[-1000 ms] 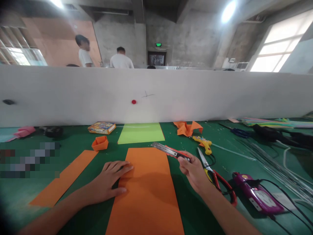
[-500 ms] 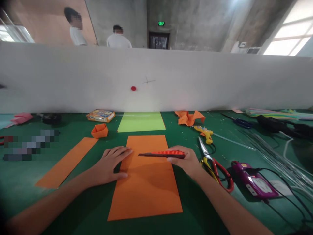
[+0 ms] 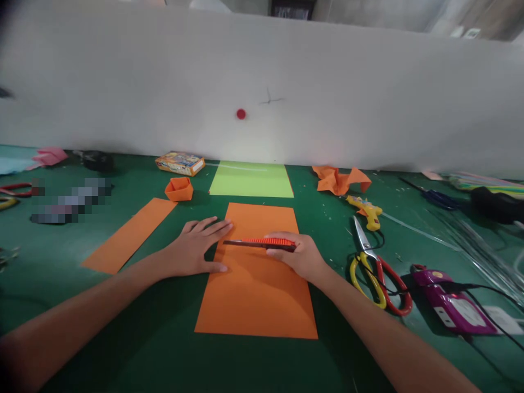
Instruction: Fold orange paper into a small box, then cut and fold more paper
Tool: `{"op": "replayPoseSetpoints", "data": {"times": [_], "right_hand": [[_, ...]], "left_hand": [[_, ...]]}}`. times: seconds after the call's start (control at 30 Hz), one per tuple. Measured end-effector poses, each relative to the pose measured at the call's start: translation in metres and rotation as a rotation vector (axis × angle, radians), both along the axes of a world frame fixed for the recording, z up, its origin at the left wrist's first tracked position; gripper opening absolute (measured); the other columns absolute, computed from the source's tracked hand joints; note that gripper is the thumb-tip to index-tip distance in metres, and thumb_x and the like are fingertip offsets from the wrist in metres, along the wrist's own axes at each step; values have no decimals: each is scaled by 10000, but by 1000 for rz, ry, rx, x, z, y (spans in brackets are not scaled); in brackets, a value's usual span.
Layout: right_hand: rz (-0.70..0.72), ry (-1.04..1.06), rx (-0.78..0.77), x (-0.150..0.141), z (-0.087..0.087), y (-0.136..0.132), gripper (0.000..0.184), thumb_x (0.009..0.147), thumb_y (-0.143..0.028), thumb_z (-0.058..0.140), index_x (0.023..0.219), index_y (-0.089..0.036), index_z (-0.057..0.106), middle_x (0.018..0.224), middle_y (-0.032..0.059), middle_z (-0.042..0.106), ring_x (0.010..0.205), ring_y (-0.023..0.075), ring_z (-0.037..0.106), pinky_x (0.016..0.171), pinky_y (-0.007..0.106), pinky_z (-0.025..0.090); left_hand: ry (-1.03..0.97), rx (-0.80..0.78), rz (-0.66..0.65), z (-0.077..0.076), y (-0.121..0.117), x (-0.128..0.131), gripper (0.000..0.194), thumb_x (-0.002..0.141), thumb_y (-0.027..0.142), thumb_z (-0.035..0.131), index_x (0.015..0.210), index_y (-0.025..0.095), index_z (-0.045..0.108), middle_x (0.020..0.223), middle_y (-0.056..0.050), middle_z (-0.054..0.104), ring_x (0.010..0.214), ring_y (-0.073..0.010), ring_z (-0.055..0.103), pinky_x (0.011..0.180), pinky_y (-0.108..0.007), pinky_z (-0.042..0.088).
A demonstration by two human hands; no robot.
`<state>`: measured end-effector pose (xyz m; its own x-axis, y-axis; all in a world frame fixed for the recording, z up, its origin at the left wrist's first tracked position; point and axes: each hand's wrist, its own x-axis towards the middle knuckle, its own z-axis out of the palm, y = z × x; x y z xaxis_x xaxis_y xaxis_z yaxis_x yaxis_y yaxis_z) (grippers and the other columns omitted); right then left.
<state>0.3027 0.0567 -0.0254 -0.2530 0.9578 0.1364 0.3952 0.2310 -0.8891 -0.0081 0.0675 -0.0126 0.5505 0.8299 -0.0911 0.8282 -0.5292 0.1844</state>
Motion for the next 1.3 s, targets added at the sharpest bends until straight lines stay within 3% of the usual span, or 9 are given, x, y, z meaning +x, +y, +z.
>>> {"op": "replayPoseSetpoints", "data": {"times": [0.27, 0.73, 0.83, 0.93, 1.0, 1.07, 1.17, 1.3], "right_hand": [[-13, -68, 31, -1, 0, -5, 253, 782, -455, 792, 956, -275, 823, 1113, 43, 792, 1050, 306, 739, 940, 416, 608], [-30, -153, 17, -2, 2, -8, 289, 784, -479, 793, 994, -283, 827, 1103, 47, 793, 1027, 312, 742, 916, 410, 613], [-76, -123, 16, 0, 2, -8, 268, 756, -449, 822, 957, -272, 823, 1041, 46, 795, 951, 287, 743, 832, 372, 623], [-231, 92, 13, 8, 0, -3, 299, 715, -405, 863, 951, -235, 791, 764, 17, 734, 626, 171, 652, 547, 278, 552], [-300, 388, -9, 17, -1, 2, 300, 721, -379, 862, 944, -221, 739, 543, -68, 534, 421, 81, 417, 390, 215, 371], [-290, 639, -44, 27, 0, 7, 250, 740, -335, 857, 805, -218, 647, 477, -118, 351, 387, 52, 263, 372, 193, 274], [-239, 844, -100, 41, 3, 12, 410, 781, -374, 826, 641, -216, 475, 496, -99, 322, 421, 66, 300, 405, 193, 338], [-299, 1055, -153, 51, 10, 16, 358, 774, -458, 775, 698, -234, 507, 615, -54, 448, 507, 98, 421, 447, 219, 408]], "left_hand": [[-6, -7, 3, -4, 2, 1, 1044, 826, 869, 467, 1649, 298, 175, 1698, -68, 236, 1535, -425, 163, 1193, -568, 84], [-17, 3, 2, -10, 4, 2, 1108, 798, 893, 469, 1652, 252, 173, 1693, -88, 251, 1525, -424, 169, 1192, -552, 53], [2, 2, 1, -9, 4, 2, 1114, 800, 896, 462, 1652, 239, 175, 1695, -84, 244, 1529, -424, 161, 1190, -552, 59], [14, 11, -4, -7, 3, 3, 1103, 812, 892, 448, 1652, 232, 173, 1695, -86, 243, 1533, -418, 164, 1189, -553, 77], [20, 26, -6, -6, 2, 3, 1086, 823, 885, 439, 1652, 235, 175, 1692, -87, 251, 1534, -411, 170, 1190, -548, 91], [26, 34, -6, -5, 1, 3, 1078, 827, 885, 430, 1652, 242, 172, 1692, -85, 253, 1535, -408, 176, 1191, -546, 107], [34, 22, 0, -4, 1, 2, 1109, 808, 898, 437, 1654, 236, 160, 1693, -92, 247, 1535, -412, 183, 1192, -551, 127], [25, 10, -23, -4, -3, 0, 1149, 780, 916, 448, 1656, 234, 151, 1693, -101, 249, 1541, -416, 171, 1207, -543, 124]]}}
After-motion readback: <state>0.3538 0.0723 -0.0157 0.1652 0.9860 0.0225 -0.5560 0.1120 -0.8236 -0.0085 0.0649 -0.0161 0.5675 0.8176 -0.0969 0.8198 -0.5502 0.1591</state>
